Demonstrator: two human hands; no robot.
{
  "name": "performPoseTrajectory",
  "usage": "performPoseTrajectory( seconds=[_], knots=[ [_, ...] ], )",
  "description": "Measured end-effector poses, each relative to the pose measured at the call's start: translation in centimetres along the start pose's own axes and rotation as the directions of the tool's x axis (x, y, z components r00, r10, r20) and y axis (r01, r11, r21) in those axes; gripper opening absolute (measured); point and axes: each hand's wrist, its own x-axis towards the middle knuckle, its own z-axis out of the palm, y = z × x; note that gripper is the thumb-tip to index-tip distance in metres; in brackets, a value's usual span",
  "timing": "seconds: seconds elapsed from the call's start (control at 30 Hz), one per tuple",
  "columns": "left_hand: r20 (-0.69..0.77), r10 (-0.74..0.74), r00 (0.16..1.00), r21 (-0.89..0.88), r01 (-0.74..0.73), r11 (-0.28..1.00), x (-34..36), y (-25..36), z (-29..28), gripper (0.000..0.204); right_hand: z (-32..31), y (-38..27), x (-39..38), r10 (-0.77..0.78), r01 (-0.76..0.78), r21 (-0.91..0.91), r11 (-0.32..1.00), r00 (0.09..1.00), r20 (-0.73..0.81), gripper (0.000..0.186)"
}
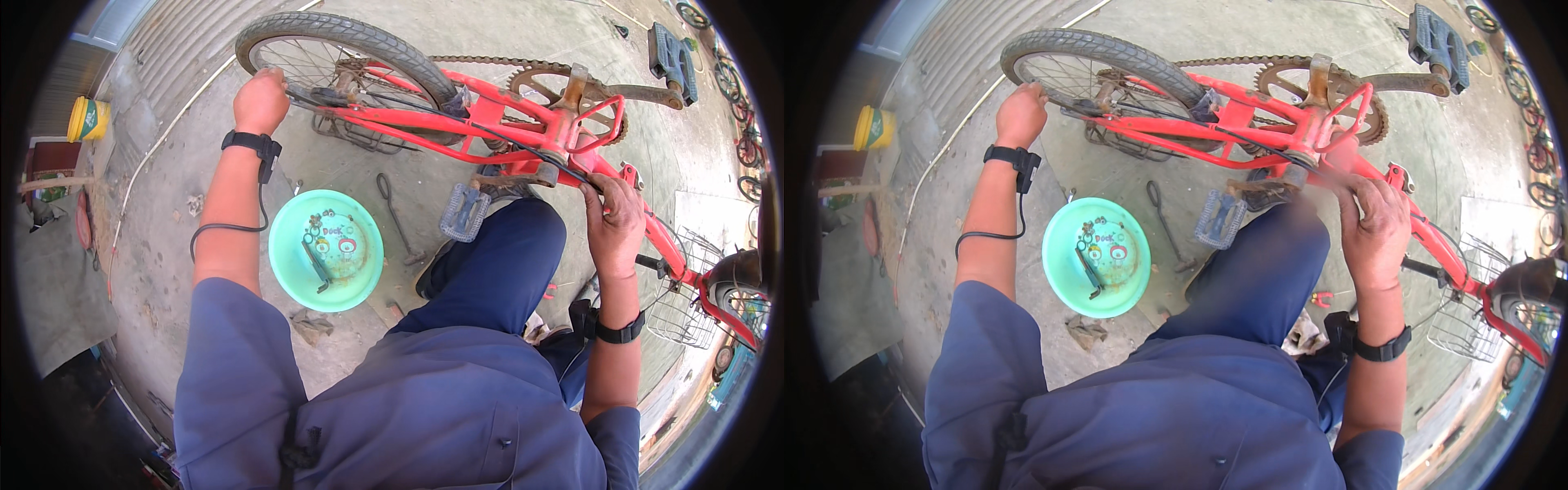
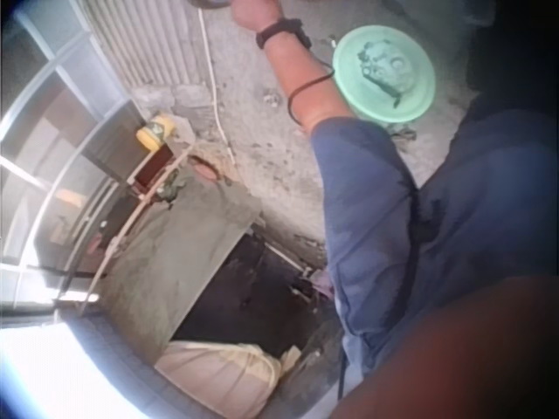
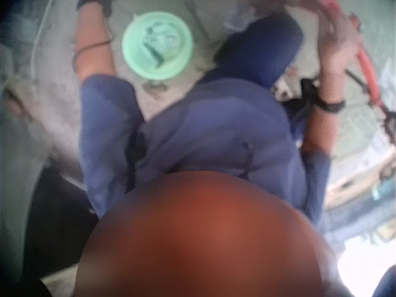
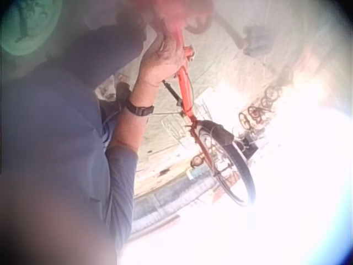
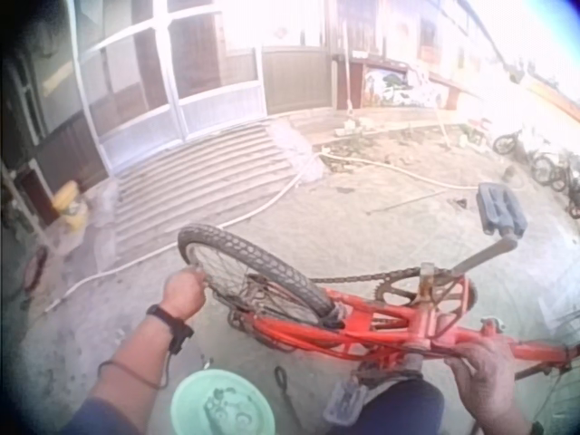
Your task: The person routes a brake cable along the frame of a red bicycle, threads it through the brake caliper, and uses pliers to crimp a ferrule onto the cable end. The person then pulls the cable taut and secures it near the rear wheel.
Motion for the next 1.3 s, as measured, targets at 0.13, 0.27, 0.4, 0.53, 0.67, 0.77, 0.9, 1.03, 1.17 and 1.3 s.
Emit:
performPoseTrajectory(
  seconds=[0.13,0.27,0.4,0.53,0.67,0.77,0.9,1.03,1.17,1.3],
  knots=[
    [-0.016,-0.038,0.999,0.011,0.038,0.999,-0.1,0.4,0.2,0.015,-0.8,0.8,-0.2,0.012,-0.013,0.033,0.999,1.000,0.022,0.008],
    [-0.028,-0.066,0.997,-0.006,0.066,0.998,-0.6,0.4,0.4,0.014,-0.4,1.2,-0.1,0.031,-0.032,0.096,0.995,0.999,0.013,0.006],
    [-0.095,-0.146,0.985,-0.121,0.135,0.983,-2.0,0.3,1.6,0.020,-0.5,1.6,0.1,-0.025,0.022,0.089,0.996,0.999,0.032,0.005],
    [-0.307,-0.386,0.870,-0.300,0.296,0.907,-5.6,3.0,3.1,0.036,-0.2,1.7,0.2,-0.013,0.010,0.124,0.992,1.000,0.020,0.004],
    [0.287,-0.436,0.853,-0.934,0.349,0.068,-8.5,11.0,3.1,0.024,0.1,2.3,-0.1,-0.020,0.018,0.133,0.991,1.000,0.012,0.004],
    [0.562,-0.187,0.806,-0.799,0.471,-0.374,-8.4,16.7,2.0,0.016,0.2,2.6,-0.1,-0.041,0.039,0.129,0.991,0.999,0.014,0.005],
    [0.660,-0.149,0.737,-0.657,0.469,-0.590,-6.4,19.2,1.1,0.015,0.2,2.8,-0.3,-0.048,0.045,0.138,0.989,0.999,0.020,0.007],
    [0.684,-0.128,0.718,-0.600,0.454,-0.659,-5.0,19.2,1.9,0.015,0.2,2.4,-0.3,-0.026,0.024,0.133,0.991,1.000,0.014,0.007],
    [0.681,-0.061,0.730,-0.487,0.390,-0.781,-4.5,19.1,2.8,0.017,-0.2,2.2,-0.2,-0.014,0.011,0.169,0.986,1.000,0.020,0.005],
    [0.674,-0.057,0.737,-0.393,0.292,-0.872,-4.4,18.8,3.2,0.018,0.1,2.1,-0.1,0.004,-0.009,0.188,0.982,1.000,0.028,0.005]
  ],
)
